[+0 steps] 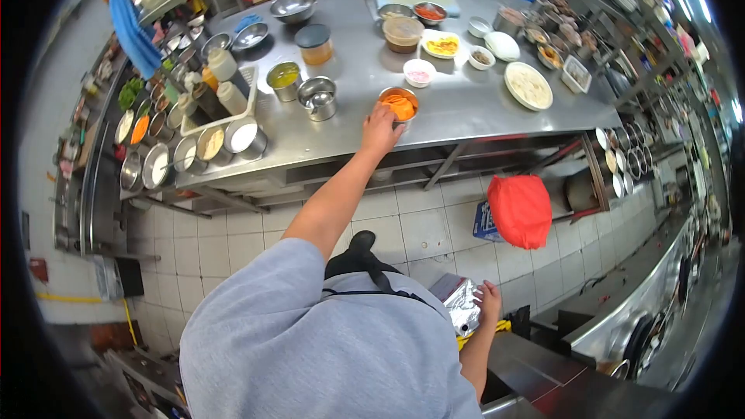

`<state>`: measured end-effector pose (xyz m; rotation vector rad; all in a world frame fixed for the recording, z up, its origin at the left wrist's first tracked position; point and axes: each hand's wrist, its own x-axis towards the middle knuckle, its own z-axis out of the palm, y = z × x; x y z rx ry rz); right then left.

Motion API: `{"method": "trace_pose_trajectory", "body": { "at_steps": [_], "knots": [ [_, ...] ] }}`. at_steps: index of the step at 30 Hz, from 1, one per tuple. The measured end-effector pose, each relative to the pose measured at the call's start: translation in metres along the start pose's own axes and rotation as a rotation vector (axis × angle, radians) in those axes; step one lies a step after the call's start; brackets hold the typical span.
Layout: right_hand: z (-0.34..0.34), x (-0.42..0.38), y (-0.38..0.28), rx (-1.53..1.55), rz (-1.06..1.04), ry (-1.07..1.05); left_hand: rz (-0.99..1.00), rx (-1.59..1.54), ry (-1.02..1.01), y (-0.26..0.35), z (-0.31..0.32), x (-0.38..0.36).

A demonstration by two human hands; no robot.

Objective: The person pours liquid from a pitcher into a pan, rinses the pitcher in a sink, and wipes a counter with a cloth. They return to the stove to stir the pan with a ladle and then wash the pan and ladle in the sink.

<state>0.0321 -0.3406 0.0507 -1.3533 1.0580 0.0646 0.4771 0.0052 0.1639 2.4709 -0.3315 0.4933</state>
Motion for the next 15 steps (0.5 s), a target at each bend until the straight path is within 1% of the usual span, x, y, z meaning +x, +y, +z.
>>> {"method": "trace_pose_trajectory", "body": {
  "at_steps": [1,3,5,7,9,10,12,13,15],
  "knots": [
    [0.012,0.000,-0.001,-0.006,-0.015,-0.050,-0.023,0.007,0.012,-0.005,-0.005,-0.003],
    [0.028,-0.003,0.006,-0.114,0.062,-0.145,-0.073,-0.039,-0.049,-0.009,-0.013,-0.006],
    [0.038,-0.027,0.007,-0.260,0.070,-0.158,-0.053,-0.046,-0.011,-0.022,-0.016,-0.008],
    [0.020,-0.023,0.037,-0.601,-0.055,-0.267,-0.037,-0.048,0.020,-0.031,-0.019,-0.015],
    [-0.002,-0.020,0.054,-0.577,-0.053,-0.266,0.039,-0.070,0.152,-0.034,-0.027,-0.017],
    [-0.009,-0.017,0.059,-0.541,-0.046,-0.254,0.036,-0.065,0.169,-0.033,-0.033,-0.018],
    [-0.020,-0.018,0.069,-0.462,-0.023,-0.225,0.072,-0.166,0.303,-0.026,-0.044,-0.028],
    [-0.026,-0.020,0.074,-0.420,-0.005,-0.209,0.072,-0.163,0.308,-0.029,-0.046,-0.035],
    [-0.034,-0.024,0.085,-0.333,0.032,-0.176,-0.106,-0.399,0.219,-0.045,-0.050,-0.053]
  ]
}}
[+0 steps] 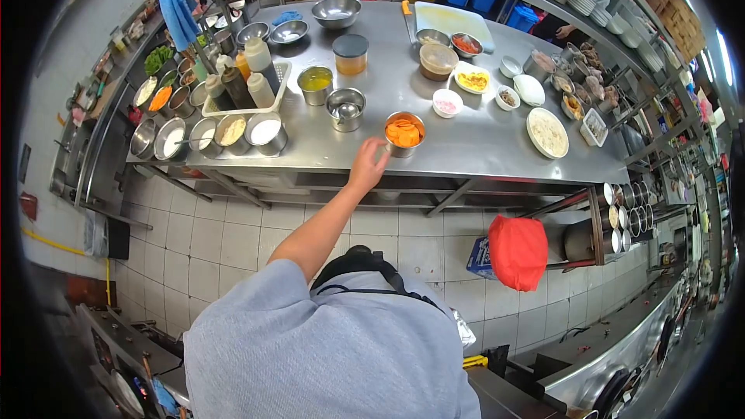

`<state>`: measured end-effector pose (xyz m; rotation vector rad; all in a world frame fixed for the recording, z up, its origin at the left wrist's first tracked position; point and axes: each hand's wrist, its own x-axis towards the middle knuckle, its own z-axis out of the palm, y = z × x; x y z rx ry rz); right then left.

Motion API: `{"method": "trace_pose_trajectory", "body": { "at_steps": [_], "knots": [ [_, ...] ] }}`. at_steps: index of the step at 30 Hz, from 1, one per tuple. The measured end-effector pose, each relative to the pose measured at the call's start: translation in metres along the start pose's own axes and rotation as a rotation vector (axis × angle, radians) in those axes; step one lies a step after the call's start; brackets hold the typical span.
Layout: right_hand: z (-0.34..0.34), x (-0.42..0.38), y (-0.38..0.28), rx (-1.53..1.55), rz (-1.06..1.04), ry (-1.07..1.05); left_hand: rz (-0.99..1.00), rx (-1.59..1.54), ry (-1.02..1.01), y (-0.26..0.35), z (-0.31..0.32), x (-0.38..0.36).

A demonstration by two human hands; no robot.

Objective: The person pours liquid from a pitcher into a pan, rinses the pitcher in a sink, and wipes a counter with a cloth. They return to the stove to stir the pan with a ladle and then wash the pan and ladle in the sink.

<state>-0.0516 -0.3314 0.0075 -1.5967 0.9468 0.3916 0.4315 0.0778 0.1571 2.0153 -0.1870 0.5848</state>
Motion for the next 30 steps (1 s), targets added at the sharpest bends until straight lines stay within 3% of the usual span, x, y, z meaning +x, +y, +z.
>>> {"method": "trace_pose_trajectory", "body": {
  "at_steps": [2,6,8,13,14,16,19,21,22,24,28,30],
  "knots": [
    [-0.004,0.000,0.014,0.093,0.036,0.027,-0.198,-0.007,0.005,-0.018,-0.013,-0.020],
    [0.001,0.029,0.033,0.238,0.088,0.056,-0.232,-0.030,0.080,-0.044,-0.053,-0.040],
    [0.006,0.045,0.010,-0.297,-0.065,0.077,-0.306,-0.016,0.127,-0.054,-0.071,-0.042],
    [0.030,0.102,0.016,-0.279,-0.042,-0.067,-0.231,0.052,0.289,-0.049,-0.116,0.007],
    [0.029,0.091,-0.008,-0.289,-0.040,-0.083,-0.195,0.079,0.298,-0.049,-0.128,0.023],
    [0.057,0.019,-0.122,-0.153,0.133,-0.105,-0.117,0.196,0.258,-0.059,-0.150,0.063],
    [0.054,0.045,-0.120,-0.112,0.100,-0.109,0.001,0.284,0.216,-0.084,-0.175,0.135],
    [0.060,0.054,-0.128,-0.038,0.061,-0.075,-0.107,0.345,-0.037,-0.100,-0.180,0.180],
    [0.066,0.056,-0.134,-0.029,0.074,-0.052,-0.100,0.335,-0.046,-0.109,-0.178,0.200],
    [0.082,0.061,-0.145,-0.017,0.084,-0.011,-0.302,0.347,-0.390,-0.127,-0.167,0.236],
    [0.132,0.071,-0.170,0.026,0.161,0.052,-0.272,0.820,-0.543,-0.154,-0.140,0.268],
    [0.163,0.076,-0.182,-0.017,0.126,0.001,-0.280,0.815,-0.618,-0.172,-0.133,0.275]
  ]
}}
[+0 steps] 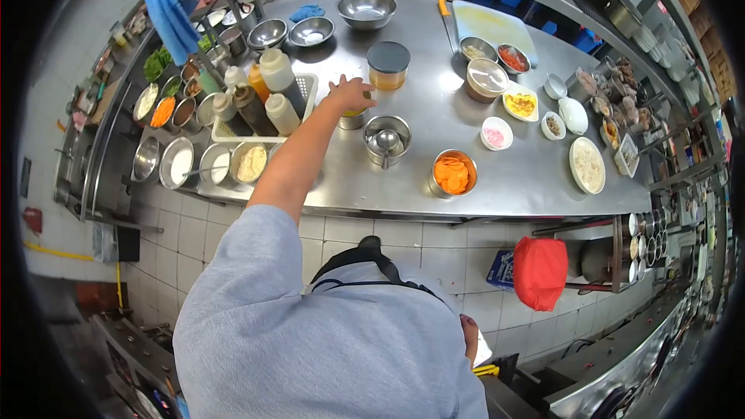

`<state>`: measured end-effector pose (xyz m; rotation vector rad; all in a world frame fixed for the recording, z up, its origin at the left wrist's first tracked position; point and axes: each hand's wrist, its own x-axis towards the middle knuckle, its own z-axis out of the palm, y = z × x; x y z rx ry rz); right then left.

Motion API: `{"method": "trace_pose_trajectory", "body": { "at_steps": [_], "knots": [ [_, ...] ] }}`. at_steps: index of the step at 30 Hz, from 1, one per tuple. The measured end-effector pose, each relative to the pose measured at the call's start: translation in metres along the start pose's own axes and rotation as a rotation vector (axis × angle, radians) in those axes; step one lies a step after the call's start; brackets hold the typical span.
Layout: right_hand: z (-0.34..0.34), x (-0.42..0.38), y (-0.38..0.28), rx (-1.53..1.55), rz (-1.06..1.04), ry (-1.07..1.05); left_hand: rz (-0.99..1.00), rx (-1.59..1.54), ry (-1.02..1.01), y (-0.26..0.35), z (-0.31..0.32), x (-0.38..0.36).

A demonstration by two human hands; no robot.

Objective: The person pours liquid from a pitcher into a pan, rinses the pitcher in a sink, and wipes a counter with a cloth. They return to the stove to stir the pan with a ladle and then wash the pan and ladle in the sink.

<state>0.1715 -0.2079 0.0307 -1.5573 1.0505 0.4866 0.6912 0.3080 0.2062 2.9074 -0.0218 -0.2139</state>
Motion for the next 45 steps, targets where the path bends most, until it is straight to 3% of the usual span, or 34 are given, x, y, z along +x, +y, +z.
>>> {"method": "trace_pose_trajectory", "body": {
  "at_steps": [4,8,10,12,14,23,35,45],
  "knots": [
    [0.046,0.004,-0.025,-0.043,-0.050,0.003,0.028,-0.050,-0.136,-0.002,-0.004,0.009],
    [0.042,0.033,-0.022,-0.067,-0.011,-0.191,0.051,-0.012,-0.181,-0.008,-0.009,0.000],
    [0.037,0.051,-0.022,-0.125,0.047,-0.146,0.141,0.040,-0.173,-0.014,-0.011,-0.004],
    [0.025,0.069,-0.029,0.010,0.120,-0.165,0.159,0.061,-0.196,-0.018,-0.009,-0.012],
    [0.019,0.078,-0.049,0.019,0.106,-0.080,0.195,0.071,-0.208,-0.020,-0.013,-0.021],
    [0.031,0.102,-0.123,-0.026,0.020,-0.108,0.292,0.071,-0.193,-0.024,-0.019,-0.066],
    [0.029,0.108,-0.099,-0.065,0.097,-0.146,0.539,0.073,-0.238,-0.034,-0.021,-0.088],
    [0.044,0.095,-0.097,-0.023,0.049,-0.136,0.621,0.010,-0.269,-0.036,-0.024,-0.089]
  ]
}}
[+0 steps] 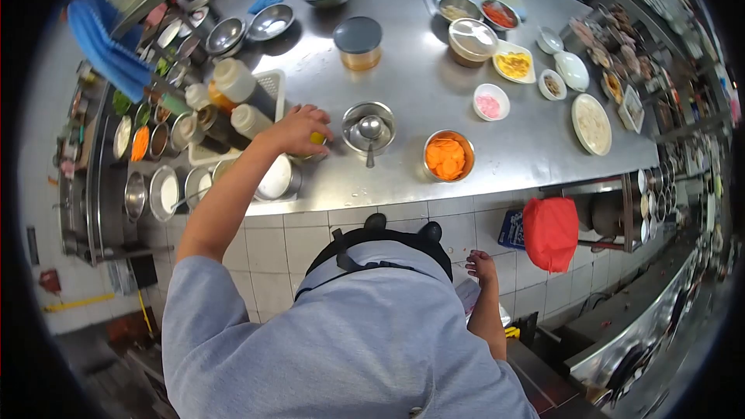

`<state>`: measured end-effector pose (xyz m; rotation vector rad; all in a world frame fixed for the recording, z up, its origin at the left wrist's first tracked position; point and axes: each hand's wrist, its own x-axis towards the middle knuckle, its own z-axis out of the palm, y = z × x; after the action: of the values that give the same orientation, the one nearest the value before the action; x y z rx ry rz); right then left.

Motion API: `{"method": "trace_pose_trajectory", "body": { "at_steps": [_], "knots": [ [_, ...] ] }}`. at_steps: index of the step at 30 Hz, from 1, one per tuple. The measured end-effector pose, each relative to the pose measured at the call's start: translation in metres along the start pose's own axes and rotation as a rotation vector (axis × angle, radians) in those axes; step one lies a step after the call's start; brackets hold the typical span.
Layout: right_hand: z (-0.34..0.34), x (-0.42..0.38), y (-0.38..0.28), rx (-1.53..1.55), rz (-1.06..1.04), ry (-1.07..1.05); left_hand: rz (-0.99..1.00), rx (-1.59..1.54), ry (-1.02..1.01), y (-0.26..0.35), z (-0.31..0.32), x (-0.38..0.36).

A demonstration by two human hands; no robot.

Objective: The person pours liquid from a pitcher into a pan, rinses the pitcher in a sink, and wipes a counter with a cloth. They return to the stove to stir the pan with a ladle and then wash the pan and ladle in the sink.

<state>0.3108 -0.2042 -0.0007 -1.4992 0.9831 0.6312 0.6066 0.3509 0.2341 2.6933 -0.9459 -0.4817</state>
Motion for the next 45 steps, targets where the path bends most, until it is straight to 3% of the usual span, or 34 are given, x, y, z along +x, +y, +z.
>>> {"method": "trace_pose_trajectory", "body": {
  "at_steps": [11,14,17,19,21,23,29,32,35,37,41,45],
  "knots": [
    [0.007,-0.045,0.050,0.063,0.068,0.100,-0.118,-0.052,-0.114,0.015,-0.011,0.019],
    [0.008,-0.060,0.085,0.123,0.104,0.134,-0.138,-0.076,-0.033,0.028,-0.019,0.028],
    [0.016,-0.071,0.094,0.176,0.131,0.124,-0.268,-0.326,0.032,0.049,-0.019,0.031],
    [0.017,-0.077,0.109,0.202,0.155,0.140,-0.123,-0.283,0.313,0.063,0.003,0.031],
    [0.020,-0.080,0.117,0.205,0.180,0.156,-0.155,-0.317,0.259,0.076,0.017,0.034],
    [0.017,-0.084,0.122,0.208,0.175,0.153,-0.336,-0.362,0.368,0.098,0.031,0.041],
    [-0.004,-0.075,0.128,0.205,0.120,0.139,-0.381,-0.516,0.546,0.120,0.061,0.074],
    [-0.013,-0.073,0.108,0.176,0.090,0.104,-0.378,-0.575,0.558,0.133,0.066,0.094],
    [-0.013,-0.083,0.056,0.065,-0.086,0.128,-0.368,-0.589,0.572,0.146,0.075,0.111],
    [-0.014,-0.077,0.027,-0.004,-0.206,-0.011,-0.381,-0.608,0.635,0.152,0.083,0.124],
    [-0.013,-0.066,-0.021,-0.025,-0.261,-0.173,-0.451,-0.727,0.792,0.167,0.095,0.147],
    [-0.019,-0.041,-0.033,-0.191,-0.219,-0.245,-0.416,-0.891,0.797,0.162,0.117,0.164]
  ]
}}
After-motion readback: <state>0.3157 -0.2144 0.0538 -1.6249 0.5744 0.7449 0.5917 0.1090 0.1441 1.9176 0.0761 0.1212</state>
